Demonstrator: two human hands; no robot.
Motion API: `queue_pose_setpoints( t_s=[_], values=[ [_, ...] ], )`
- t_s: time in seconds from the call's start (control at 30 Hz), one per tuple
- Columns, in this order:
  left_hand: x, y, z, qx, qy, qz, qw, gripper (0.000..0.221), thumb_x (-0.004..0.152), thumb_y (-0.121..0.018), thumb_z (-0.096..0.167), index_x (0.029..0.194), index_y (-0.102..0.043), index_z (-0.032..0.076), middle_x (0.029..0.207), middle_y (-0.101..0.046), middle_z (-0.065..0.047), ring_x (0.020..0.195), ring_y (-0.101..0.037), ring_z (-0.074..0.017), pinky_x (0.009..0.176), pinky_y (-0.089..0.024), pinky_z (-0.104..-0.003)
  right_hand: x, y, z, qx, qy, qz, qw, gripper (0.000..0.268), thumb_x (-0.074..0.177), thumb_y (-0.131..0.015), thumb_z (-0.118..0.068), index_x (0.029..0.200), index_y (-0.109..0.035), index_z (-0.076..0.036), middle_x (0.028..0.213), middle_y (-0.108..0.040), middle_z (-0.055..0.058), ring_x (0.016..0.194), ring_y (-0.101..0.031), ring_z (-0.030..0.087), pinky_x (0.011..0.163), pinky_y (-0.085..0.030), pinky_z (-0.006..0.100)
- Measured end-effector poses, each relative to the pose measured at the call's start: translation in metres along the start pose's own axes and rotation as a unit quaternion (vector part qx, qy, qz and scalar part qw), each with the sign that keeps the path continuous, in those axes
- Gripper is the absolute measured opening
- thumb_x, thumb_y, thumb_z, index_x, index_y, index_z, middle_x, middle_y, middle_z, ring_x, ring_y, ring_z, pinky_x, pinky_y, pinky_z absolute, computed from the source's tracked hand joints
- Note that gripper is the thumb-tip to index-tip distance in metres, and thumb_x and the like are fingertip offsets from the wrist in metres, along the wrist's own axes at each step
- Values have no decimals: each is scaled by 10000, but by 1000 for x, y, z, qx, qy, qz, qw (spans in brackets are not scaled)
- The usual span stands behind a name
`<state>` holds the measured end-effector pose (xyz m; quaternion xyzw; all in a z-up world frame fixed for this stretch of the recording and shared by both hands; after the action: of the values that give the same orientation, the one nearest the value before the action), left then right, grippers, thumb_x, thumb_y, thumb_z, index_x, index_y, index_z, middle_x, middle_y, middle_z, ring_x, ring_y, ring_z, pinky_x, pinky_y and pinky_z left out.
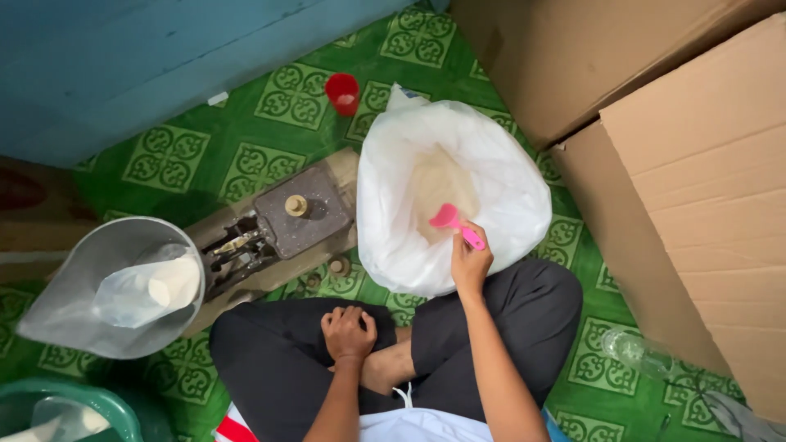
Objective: Scoop powder from a large bag into a funnel using a spoon while sitting on the floor.
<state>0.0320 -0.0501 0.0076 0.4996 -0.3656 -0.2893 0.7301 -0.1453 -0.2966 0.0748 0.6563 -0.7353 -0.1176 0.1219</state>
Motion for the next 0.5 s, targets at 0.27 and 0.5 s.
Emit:
queue_pose_setpoints(
  t_s=[0.27,0.5],
  values=[
    [9,21,12,-32,-29,-3,999,236,807,-530,235,636,-652,130,635,-588,-9,696,-528,-234,768,-388,-406,5,1,16,40,6,26,999,227,914,-649,-218,1082,-659,-66,1054,-701,83,999,-671,204,853,-523,293],
    [3,9,5,-45,-18,0,999,223,794,-537,239,634,-650,133,632,-586,2,719,-535,-234,755,-381,-415,9,0,41,121,4,49,991,212,899,-655,-138,1073,-642,-17,1041,-682,117,991,-668,214,856,-546,284]
  ],
)
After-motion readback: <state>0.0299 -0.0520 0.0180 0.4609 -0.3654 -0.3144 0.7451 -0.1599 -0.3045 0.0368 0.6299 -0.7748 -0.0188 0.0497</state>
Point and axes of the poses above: each hand's wrist, its own x-axis towards the middle knuckle, its own y-axis out of the back of the hand, z = x × y, the point moved 6 cm from there along x, towards the middle knuckle
